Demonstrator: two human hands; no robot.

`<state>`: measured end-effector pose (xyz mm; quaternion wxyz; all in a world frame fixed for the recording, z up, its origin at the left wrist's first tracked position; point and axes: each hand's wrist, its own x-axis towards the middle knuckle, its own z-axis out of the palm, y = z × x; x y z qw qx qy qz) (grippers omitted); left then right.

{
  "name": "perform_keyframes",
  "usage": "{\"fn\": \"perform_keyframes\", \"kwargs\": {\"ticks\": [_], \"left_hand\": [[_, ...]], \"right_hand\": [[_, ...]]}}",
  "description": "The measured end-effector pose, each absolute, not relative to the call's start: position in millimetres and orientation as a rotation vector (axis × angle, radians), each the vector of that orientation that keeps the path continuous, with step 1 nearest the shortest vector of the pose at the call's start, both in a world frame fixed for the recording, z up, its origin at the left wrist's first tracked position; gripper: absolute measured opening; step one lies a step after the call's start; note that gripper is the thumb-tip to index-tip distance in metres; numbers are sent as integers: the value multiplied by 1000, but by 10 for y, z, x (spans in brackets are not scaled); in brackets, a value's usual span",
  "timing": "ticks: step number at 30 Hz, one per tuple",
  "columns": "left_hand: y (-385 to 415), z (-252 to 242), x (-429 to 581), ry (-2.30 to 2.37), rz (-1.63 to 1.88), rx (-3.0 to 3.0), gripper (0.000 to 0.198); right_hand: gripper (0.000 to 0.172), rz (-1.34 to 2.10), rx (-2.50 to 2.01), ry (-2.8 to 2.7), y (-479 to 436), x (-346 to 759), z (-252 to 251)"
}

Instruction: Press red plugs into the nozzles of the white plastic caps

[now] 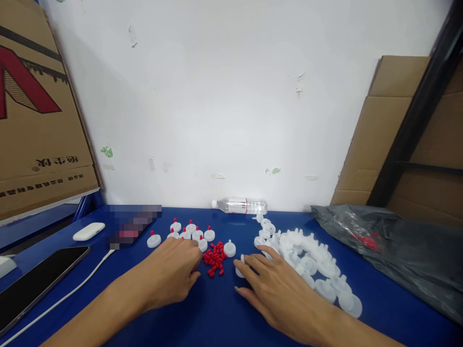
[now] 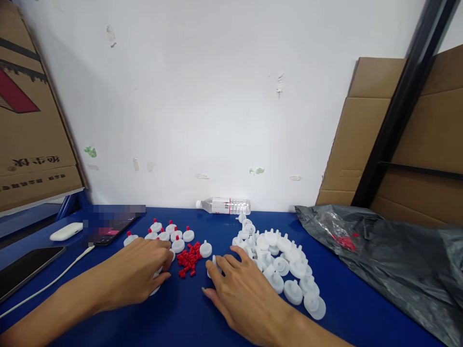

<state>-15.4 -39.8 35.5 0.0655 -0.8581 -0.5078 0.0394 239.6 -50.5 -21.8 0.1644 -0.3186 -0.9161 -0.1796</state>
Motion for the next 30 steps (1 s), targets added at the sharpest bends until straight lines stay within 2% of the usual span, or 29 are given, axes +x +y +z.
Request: {"fn": "perform_keyframes", "kwargs": {"ticks": [6,12,16,19,25,30], "left_hand": [[-402,360,-139,-1507,75,-2666,13],[-382,388,-84,-1393,-202,-2715,14],[-381,336,-47,-1158,-456,-2846,24],[-391,257,-20,-1044,-656,-2926,27],[-387,132,57,-1123,-925,-3041,17],[-362,60,100,-1162,-962,-3030,18]], "right_hand": [[22,-425,-894,-2607,-521,2391,-182],[10,-418,-879,-2604,-582,2384,-114],[4,-409,-873,-2607,-587,2387,-111],[11,-313,-869,-2578,-571,2397,-119],[17,-248,-815,-2454,-563,2426,-140],[9,-264,-759,-2444,-538,2443,-171]]}}
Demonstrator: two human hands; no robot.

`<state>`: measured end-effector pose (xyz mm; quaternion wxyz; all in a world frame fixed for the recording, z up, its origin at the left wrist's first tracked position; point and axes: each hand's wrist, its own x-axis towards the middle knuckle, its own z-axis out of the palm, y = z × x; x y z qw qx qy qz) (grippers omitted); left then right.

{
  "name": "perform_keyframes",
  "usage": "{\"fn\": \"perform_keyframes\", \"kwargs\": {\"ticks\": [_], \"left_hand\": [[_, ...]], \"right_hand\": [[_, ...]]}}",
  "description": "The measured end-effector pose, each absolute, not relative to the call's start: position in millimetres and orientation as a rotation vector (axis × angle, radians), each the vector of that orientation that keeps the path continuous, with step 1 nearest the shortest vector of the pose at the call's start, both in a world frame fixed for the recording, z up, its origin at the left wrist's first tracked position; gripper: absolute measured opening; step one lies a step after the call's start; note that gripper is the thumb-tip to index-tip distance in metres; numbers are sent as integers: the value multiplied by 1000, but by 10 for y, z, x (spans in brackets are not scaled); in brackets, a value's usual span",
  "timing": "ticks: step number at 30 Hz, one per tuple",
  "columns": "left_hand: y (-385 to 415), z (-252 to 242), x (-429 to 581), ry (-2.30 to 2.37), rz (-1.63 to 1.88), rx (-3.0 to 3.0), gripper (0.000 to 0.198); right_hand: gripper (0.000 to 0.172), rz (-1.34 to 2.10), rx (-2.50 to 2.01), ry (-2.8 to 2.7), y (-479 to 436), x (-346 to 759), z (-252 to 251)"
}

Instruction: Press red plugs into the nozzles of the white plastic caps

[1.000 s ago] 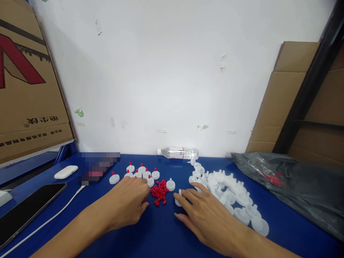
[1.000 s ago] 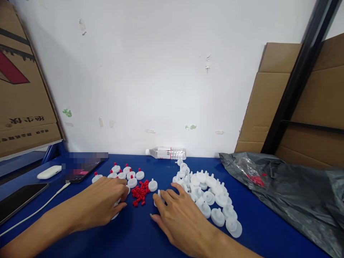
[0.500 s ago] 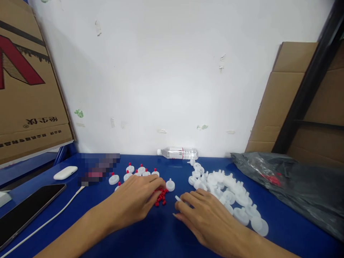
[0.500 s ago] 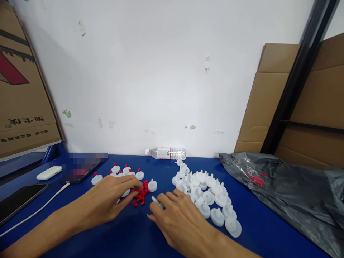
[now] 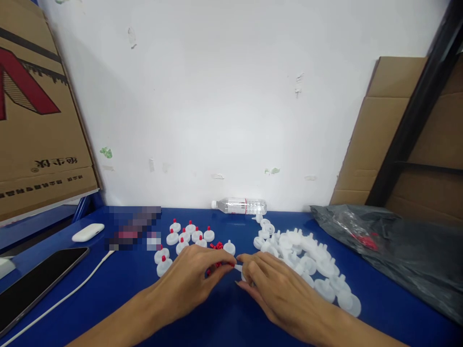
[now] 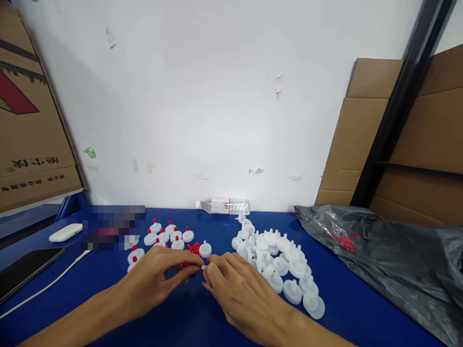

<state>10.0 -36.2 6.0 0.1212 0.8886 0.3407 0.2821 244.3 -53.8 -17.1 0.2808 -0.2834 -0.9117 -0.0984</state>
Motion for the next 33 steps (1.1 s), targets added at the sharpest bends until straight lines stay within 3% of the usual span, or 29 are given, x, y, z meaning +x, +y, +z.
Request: {"fn": "perform_keyframes", "kwargs": {"ticks": [4,10,15,23,33], "left_hand": [[-361,15,88,1030,741,2712,20],[-517,114,133,1083,307,2951,21],[-565,196,133,1085,270,2887,24],[-578,131,151,1092,247,2787,19],[-669,178,246,1137,34,2810,17]], "right_hand": [[8,-376,-670,-2433,-544,2436,-190],[16,-602,-627,-2443,-610,2379,-232],[11,-546,-629,-2465,-593,2391,-231],[22,-637,-588,-2420,-639,2367,-202],[19,-402,-507,-2428,-649,2274,-331]]}}
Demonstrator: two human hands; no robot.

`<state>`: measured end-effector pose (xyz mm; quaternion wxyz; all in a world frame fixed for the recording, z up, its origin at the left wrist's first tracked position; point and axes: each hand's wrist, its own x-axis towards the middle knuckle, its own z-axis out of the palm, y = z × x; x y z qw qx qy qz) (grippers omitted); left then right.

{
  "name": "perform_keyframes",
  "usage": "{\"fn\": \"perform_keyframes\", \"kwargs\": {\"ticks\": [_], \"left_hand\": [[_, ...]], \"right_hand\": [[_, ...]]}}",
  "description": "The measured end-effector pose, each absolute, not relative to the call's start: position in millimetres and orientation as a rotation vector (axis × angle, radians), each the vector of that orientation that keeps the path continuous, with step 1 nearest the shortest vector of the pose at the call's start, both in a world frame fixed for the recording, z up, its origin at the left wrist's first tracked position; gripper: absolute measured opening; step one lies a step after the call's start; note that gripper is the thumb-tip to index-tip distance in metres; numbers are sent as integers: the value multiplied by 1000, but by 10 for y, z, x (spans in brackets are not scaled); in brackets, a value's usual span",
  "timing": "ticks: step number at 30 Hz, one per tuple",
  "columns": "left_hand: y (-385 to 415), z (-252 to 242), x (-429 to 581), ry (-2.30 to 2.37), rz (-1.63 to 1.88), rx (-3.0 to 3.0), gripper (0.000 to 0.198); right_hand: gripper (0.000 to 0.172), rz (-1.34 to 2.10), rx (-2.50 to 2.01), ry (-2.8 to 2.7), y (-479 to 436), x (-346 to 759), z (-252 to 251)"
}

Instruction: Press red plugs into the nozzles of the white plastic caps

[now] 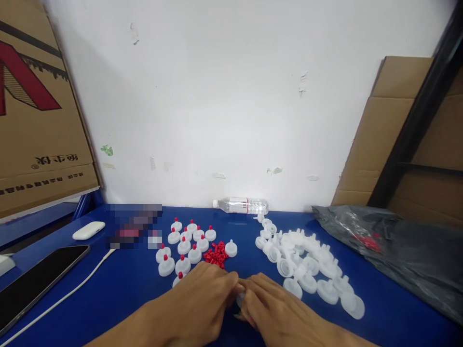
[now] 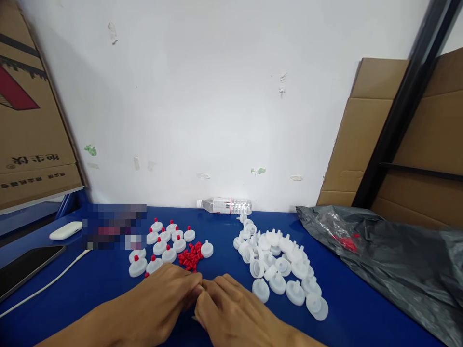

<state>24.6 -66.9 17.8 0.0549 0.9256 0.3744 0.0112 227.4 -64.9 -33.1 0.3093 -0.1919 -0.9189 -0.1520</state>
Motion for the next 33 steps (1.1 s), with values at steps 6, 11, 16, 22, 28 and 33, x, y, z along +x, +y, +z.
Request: {"fn": "perform_keyframes", "kwargs": {"ticks": [6,11,16,22,28,33], "left_hand": [[-668,138,250,1168,96,2855,15],[-592,203,200,1146,347,2988,20],[-463,348,23,1428,693,3049,27],[-363,466,-138,1664,102,3158,26],[-362,403,-143,1664,-50,3065,21],[-357,399,-113,1625,29,3090,18]], "right_hand": [[29,-383,-505,-2421,-649,2253,-331],[26,-326,-612,-2389,-621,2319,-182],[20,-628,-632,-2363,-436,2577,159],[21,-1032,-1176,-2372,-134,2896,359],[27,-1151,-1536,-2236,-8,3144,313],[23,-1129,-1557,-2274,43,3235,233]]}}
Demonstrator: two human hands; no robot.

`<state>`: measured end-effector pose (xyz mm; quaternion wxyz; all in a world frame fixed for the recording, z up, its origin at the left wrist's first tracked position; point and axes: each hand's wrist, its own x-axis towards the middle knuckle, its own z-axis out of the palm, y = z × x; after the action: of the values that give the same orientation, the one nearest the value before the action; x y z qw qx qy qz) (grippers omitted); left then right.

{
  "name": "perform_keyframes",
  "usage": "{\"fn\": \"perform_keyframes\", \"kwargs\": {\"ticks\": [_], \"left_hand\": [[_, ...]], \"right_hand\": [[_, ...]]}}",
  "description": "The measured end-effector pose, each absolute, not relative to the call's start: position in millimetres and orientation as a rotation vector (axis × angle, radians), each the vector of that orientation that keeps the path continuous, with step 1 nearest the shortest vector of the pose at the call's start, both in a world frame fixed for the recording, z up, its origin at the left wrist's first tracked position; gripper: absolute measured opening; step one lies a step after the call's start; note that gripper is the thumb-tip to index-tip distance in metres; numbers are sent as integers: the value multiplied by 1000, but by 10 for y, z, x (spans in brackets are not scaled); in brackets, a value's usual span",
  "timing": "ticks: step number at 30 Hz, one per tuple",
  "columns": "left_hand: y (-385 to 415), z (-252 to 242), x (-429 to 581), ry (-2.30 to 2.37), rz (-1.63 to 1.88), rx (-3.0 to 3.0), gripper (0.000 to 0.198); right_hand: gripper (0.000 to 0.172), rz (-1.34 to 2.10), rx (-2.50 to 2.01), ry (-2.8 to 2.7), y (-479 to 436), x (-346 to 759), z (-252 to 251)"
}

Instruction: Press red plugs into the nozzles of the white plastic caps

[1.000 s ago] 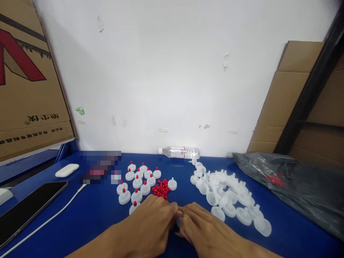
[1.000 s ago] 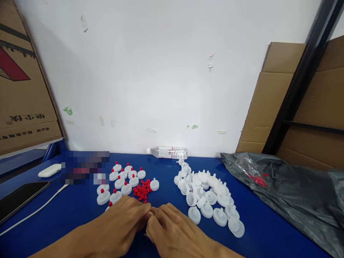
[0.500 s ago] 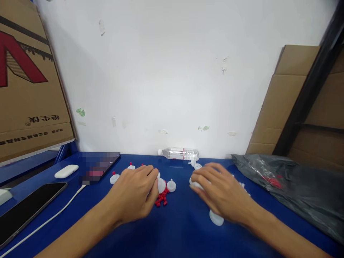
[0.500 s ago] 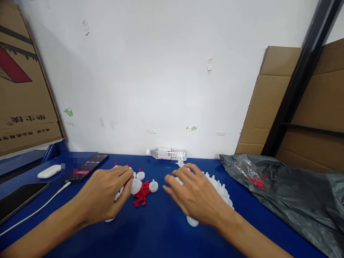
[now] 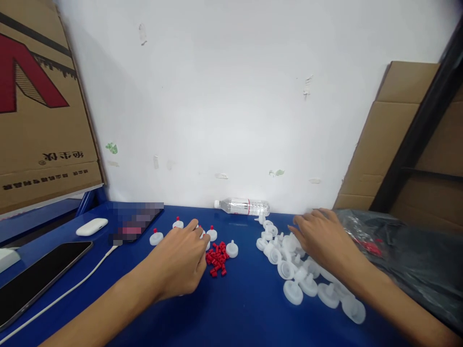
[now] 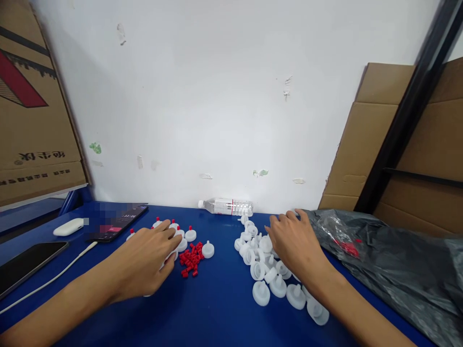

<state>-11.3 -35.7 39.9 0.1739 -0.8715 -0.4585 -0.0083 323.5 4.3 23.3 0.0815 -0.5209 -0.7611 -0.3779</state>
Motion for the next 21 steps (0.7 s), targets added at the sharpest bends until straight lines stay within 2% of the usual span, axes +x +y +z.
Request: {"fn": "perform_keyframes", "kwargs": {"ticks": [7,12,18,21], "left_hand": [[-340,359,-101,-1236,26,-2550,18],[-353,390,-109,-1249,36,-2550,16],[-374,416,-102,-1235,53,-2567,16],[-383,383,-90,-1230,16,-2572,17]], "right_hand": [[24,-1061,-1593,-2311,32,3210,255],[22,-984,-1408,-2246,-27,3142,371],[18,-498,-917,-2393,-225,2845,269],[19,-421,-805,-2485,-334,2675,104]]}}
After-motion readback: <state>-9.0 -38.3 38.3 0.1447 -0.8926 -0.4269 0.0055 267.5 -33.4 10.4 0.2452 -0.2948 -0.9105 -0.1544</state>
